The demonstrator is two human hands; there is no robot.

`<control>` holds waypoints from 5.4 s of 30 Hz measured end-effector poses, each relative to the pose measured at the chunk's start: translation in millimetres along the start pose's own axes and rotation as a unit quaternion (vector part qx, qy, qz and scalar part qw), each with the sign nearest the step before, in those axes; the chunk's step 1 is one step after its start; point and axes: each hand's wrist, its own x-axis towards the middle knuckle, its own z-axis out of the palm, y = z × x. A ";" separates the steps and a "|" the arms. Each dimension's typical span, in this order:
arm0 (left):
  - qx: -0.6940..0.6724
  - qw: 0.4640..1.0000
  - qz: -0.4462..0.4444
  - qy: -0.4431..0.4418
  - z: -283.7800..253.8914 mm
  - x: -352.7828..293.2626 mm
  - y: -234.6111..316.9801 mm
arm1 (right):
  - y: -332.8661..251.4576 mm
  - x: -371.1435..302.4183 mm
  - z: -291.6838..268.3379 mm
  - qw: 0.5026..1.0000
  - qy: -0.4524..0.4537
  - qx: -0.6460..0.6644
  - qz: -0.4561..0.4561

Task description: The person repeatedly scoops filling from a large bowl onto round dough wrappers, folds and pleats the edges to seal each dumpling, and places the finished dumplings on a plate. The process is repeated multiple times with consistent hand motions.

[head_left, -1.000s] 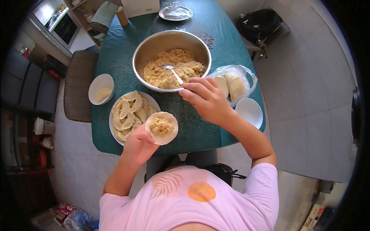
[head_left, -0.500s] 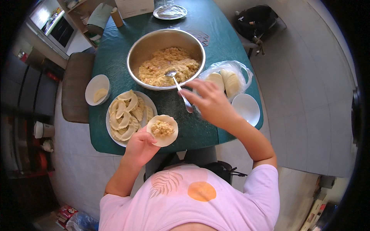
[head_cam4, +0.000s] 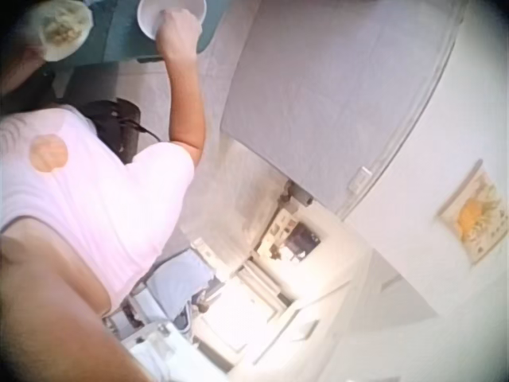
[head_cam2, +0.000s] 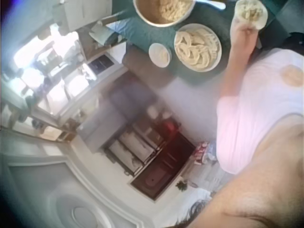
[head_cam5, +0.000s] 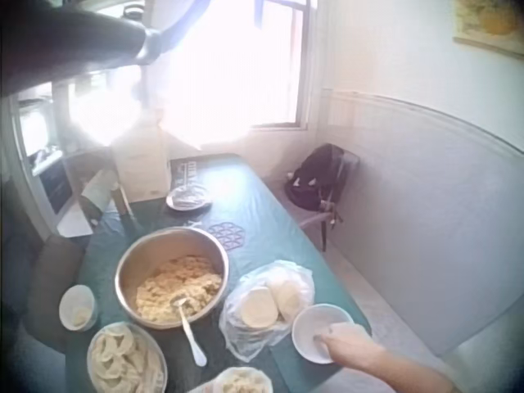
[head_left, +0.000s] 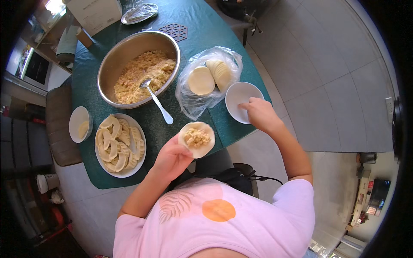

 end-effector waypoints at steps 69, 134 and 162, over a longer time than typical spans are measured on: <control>0.130 0.991 -0.031 -0.030 67.3 10.1 28.4 | -49.3 -27.6 -61.5 0.843 0.219 0.435 -0.230; 0.477 0.869 0.133 -0.024 68.5 -1.8 27.0 | -80.6 -34.4 -58.4 0.830 0.212 0.479 -0.192; 0.467 0.867 0.161 -0.068 70.4 -7.5 31.7 | -82.2 -31.6 -59.4 0.828 0.273 0.423 -0.248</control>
